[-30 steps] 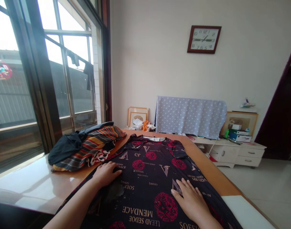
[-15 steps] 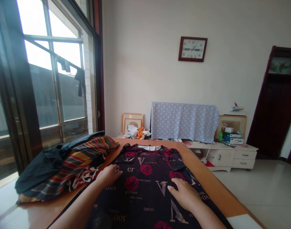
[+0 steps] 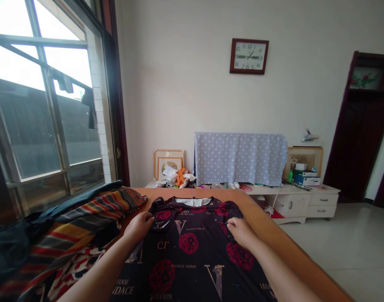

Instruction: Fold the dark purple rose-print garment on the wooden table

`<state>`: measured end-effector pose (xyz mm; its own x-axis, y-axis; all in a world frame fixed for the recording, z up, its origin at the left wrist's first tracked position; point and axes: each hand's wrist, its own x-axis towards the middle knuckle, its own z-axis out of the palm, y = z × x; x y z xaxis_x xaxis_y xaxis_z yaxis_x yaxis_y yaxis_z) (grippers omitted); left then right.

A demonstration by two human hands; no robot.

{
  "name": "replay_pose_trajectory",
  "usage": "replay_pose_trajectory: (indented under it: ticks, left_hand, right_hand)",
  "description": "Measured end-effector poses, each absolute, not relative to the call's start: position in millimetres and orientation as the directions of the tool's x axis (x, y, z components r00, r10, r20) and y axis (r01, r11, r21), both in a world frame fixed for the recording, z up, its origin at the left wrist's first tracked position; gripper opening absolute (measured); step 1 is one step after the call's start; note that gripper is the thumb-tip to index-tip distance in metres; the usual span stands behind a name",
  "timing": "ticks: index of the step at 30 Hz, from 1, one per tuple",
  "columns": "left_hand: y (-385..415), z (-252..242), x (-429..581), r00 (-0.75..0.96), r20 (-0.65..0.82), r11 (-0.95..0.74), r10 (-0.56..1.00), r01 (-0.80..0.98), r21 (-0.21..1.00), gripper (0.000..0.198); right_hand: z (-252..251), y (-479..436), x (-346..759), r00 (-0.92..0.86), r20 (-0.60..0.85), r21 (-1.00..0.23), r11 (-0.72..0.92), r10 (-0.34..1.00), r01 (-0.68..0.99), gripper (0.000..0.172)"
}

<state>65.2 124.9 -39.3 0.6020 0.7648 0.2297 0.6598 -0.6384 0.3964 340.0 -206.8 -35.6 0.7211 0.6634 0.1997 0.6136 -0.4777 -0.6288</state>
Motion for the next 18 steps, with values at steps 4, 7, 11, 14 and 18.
replay_pose_trajectory:
  ticks: [4,7,11,14,18]
  left_hand:
    - [148,-42,94,0.56,0.286,-0.626,0.778,0.653,0.426,0.034]
    - [165,-43,116,0.546,0.315,-0.63,0.776,0.654,0.419,0.038]
    - [183,-41,144,0.554,0.336,-0.647,0.762,0.65,0.399,0.042]
    - [193,-41,166,0.584,0.326,-0.669,0.743,0.638,0.382,0.048]
    - [205,-49,192,0.628,0.283,-0.686,0.725,0.626,0.371,0.06]
  right_hand:
    - [-33,-183,379,0.764,0.217,-0.634,-0.507,0.608,0.583,0.025]
    - [-35,-164,408,0.789,0.227,-0.634,-0.529,0.57,0.564,0.025]
    - [-45,-137,445,0.8,0.239,-0.625,-0.543,0.551,0.561,0.031]
    - [-56,-113,467,0.792,0.248,-0.61,-0.545,0.558,0.575,0.045]
    - [-73,-86,487,0.762,0.257,-0.586,-0.531,0.594,0.612,0.06]
